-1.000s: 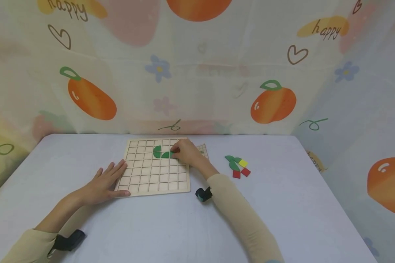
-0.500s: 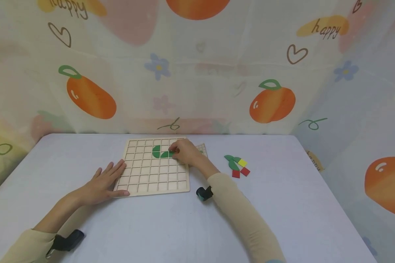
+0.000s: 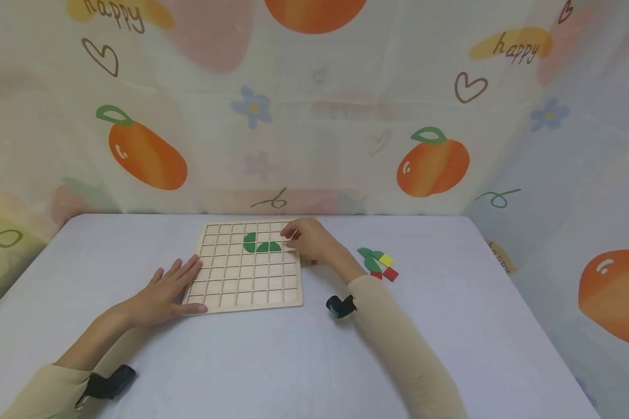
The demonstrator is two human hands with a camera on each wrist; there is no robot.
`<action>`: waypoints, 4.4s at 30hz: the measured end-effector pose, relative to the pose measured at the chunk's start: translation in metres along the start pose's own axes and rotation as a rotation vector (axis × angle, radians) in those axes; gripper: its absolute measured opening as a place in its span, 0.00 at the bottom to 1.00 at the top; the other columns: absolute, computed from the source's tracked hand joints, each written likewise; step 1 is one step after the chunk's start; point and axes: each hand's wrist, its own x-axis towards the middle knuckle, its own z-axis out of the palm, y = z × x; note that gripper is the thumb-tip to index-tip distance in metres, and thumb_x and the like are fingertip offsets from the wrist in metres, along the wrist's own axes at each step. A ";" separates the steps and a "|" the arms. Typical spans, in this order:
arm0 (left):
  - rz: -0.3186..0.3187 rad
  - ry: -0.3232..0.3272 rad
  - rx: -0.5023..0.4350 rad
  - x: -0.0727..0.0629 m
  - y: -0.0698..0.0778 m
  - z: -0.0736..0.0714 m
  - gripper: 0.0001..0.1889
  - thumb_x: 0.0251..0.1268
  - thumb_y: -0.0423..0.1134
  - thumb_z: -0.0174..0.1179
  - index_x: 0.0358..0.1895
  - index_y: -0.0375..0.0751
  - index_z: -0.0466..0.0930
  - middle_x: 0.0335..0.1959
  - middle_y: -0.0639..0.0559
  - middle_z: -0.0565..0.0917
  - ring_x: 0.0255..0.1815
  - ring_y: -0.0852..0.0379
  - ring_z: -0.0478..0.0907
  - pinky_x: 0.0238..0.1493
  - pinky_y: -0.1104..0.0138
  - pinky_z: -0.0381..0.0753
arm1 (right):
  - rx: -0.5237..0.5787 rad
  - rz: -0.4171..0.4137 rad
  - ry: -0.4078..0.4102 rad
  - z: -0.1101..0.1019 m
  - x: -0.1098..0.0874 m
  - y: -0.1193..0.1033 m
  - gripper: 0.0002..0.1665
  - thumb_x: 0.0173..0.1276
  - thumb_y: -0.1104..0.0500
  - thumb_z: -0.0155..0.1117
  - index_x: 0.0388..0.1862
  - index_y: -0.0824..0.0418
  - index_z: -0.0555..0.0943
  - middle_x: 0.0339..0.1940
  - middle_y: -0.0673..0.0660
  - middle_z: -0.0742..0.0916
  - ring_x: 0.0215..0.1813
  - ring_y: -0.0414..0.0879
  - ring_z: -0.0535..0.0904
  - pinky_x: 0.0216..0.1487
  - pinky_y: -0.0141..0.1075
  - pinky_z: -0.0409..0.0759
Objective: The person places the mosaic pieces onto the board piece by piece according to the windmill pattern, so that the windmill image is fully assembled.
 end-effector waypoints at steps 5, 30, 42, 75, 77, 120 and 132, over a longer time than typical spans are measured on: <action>0.000 -0.006 -0.005 -0.001 0.001 -0.001 0.56 0.57 0.65 0.63 0.77 0.30 0.47 0.79 0.34 0.46 0.76 0.27 0.37 0.69 0.33 0.31 | -0.015 -0.039 0.022 -0.010 -0.009 0.008 0.16 0.66 0.66 0.66 0.53 0.68 0.83 0.46 0.60 0.87 0.47 0.48 0.81 0.49 0.37 0.80; -0.003 -0.002 0.007 0.000 0.001 -0.001 0.57 0.56 0.65 0.63 0.76 0.30 0.48 0.78 0.34 0.46 0.76 0.26 0.38 0.69 0.32 0.33 | -0.072 0.037 0.075 -0.051 -0.058 0.066 0.16 0.65 0.69 0.66 0.51 0.70 0.83 0.48 0.62 0.87 0.49 0.54 0.82 0.54 0.46 0.81; -0.009 -0.007 -0.001 0.001 0.001 -0.001 0.57 0.56 0.66 0.63 0.77 0.30 0.47 0.79 0.34 0.46 0.76 0.27 0.37 0.69 0.33 0.32 | -0.086 0.081 0.045 -0.067 -0.069 0.081 0.16 0.66 0.67 0.66 0.53 0.69 0.83 0.48 0.63 0.87 0.50 0.55 0.81 0.56 0.48 0.79; -0.009 0.000 -0.019 0.000 -0.002 0.000 0.57 0.56 0.67 0.62 0.77 0.32 0.47 0.79 0.36 0.45 0.77 0.29 0.36 0.69 0.33 0.31 | -0.115 0.250 -0.037 -0.064 -0.081 0.094 0.19 0.62 0.65 0.71 0.53 0.66 0.84 0.51 0.62 0.86 0.54 0.56 0.80 0.58 0.49 0.78; -0.010 -0.001 -0.018 0.000 -0.002 0.000 0.57 0.56 0.66 0.62 0.77 0.32 0.47 0.79 0.36 0.45 0.77 0.29 0.36 0.69 0.33 0.31 | -0.117 0.250 -0.029 -0.064 -0.081 0.094 0.18 0.62 0.64 0.71 0.51 0.65 0.84 0.49 0.61 0.86 0.52 0.55 0.80 0.57 0.49 0.79; 0.002 0.005 -0.020 0.000 0.002 -0.002 0.57 0.56 0.65 0.63 0.76 0.30 0.48 0.79 0.34 0.46 0.76 0.28 0.37 0.69 0.33 0.32 | -0.052 0.060 0.100 -0.044 -0.057 0.052 0.11 0.62 0.66 0.71 0.45 0.64 0.86 0.37 0.54 0.88 0.41 0.47 0.82 0.46 0.40 0.81; 0.006 0.013 -0.007 0.001 0.000 0.000 0.57 0.56 0.66 0.63 0.77 0.30 0.47 0.79 0.34 0.46 0.76 0.28 0.37 0.69 0.33 0.33 | -0.041 0.005 0.094 -0.036 -0.046 0.039 0.11 0.61 0.68 0.71 0.44 0.66 0.86 0.36 0.55 0.88 0.40 0.47 0.83 0.42 0.37 0.81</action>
